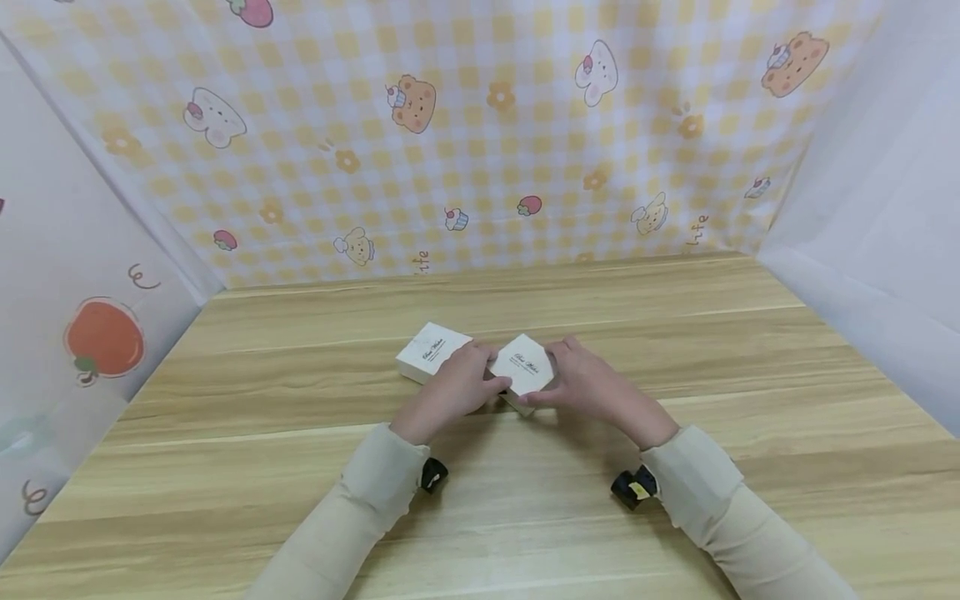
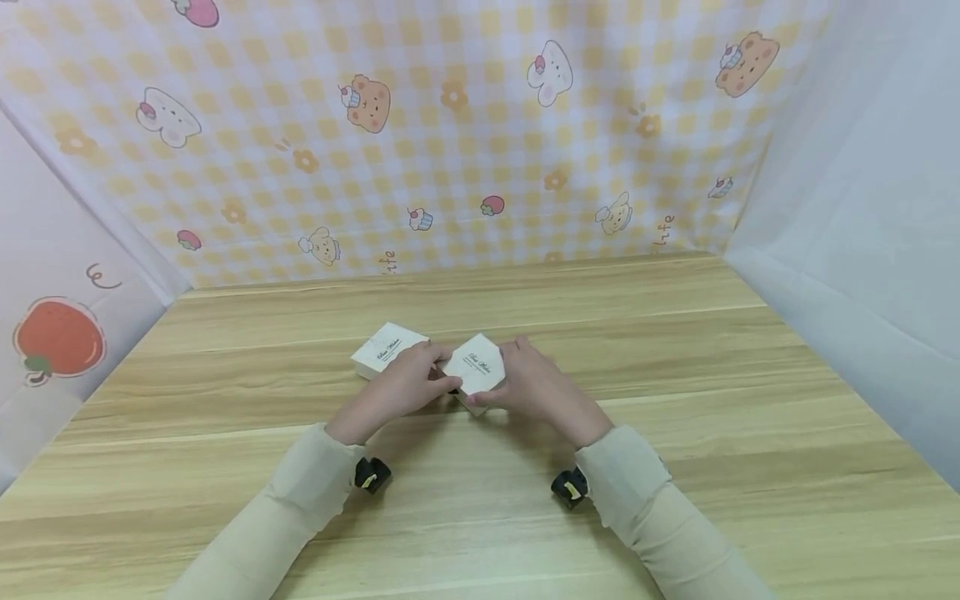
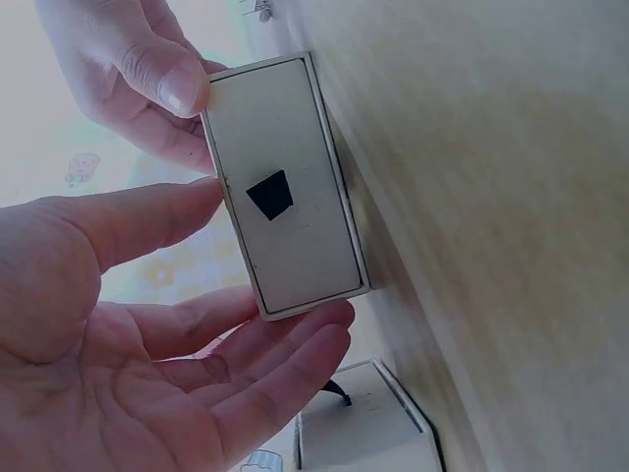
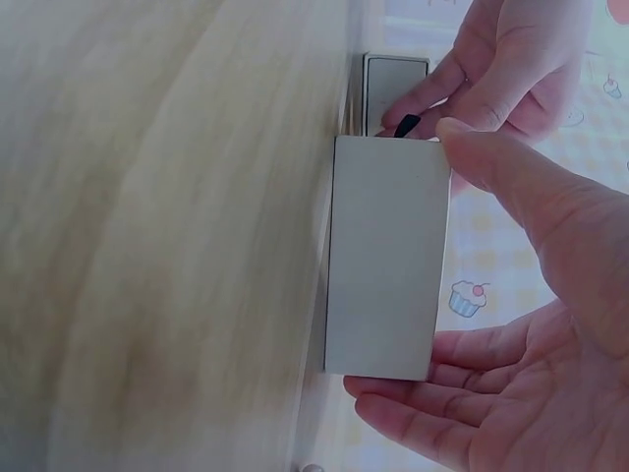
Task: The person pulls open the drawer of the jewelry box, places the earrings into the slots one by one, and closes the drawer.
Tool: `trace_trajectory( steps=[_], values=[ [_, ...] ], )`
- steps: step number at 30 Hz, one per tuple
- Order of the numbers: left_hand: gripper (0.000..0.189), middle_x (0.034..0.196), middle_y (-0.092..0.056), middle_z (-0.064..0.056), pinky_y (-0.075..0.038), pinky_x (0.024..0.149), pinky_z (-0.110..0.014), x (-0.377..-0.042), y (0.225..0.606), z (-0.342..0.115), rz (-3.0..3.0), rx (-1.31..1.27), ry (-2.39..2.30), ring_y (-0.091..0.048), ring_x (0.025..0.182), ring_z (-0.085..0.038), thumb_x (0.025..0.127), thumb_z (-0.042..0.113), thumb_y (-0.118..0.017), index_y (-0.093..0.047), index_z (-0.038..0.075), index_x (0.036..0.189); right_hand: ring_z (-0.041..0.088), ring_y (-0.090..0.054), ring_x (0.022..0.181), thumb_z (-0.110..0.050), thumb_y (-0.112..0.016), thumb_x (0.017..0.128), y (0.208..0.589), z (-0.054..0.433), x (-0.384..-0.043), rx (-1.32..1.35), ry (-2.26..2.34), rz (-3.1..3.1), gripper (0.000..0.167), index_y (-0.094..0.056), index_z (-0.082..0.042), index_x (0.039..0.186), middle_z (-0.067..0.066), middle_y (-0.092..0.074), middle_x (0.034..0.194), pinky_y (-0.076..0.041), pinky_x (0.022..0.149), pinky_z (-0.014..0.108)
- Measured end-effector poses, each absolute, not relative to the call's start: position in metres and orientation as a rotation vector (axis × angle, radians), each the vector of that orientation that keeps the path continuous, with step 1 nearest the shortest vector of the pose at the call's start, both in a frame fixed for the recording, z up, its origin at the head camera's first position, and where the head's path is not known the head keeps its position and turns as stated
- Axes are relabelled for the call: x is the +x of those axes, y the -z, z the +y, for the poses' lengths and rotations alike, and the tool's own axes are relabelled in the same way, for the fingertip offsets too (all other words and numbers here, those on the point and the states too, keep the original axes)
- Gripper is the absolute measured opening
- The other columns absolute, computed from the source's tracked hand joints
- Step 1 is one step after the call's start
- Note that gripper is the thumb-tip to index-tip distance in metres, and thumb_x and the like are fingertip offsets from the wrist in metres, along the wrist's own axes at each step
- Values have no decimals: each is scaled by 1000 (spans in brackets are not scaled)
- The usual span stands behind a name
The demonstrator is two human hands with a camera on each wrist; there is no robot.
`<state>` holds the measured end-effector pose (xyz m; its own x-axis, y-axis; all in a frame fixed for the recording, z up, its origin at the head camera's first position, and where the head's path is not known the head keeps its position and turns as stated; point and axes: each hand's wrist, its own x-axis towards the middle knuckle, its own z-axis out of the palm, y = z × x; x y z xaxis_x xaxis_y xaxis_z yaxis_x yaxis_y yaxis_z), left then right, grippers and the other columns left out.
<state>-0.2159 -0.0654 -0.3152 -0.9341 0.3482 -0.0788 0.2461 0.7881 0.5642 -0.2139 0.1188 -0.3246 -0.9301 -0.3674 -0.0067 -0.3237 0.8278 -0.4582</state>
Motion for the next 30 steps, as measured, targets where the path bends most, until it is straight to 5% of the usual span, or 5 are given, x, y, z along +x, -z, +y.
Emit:
trace_trajectory(
  steps=[11,30],
  values=[
    [18,69,-48,-2,-34,52,-22,-208,312,-74,2760,445,-882,-44,58,-12,88,18,-64,-52,6,80,19,-51,89,-41,-77,72,324,120,-212,-628,735,2862,79,-47,3,130,13,-53,111,-45,77,33],
    [14,78,-53,-4,-40,57,-22,-196,315,-87,2807,520,-896,-48,67,-12,87,12,-65,-55,5,79,19,-52,93,-40,-81,67,323,117,-205,-643,782,2826,77,-52,2,124,12,-55,112,-45,81,36]
  ],
)
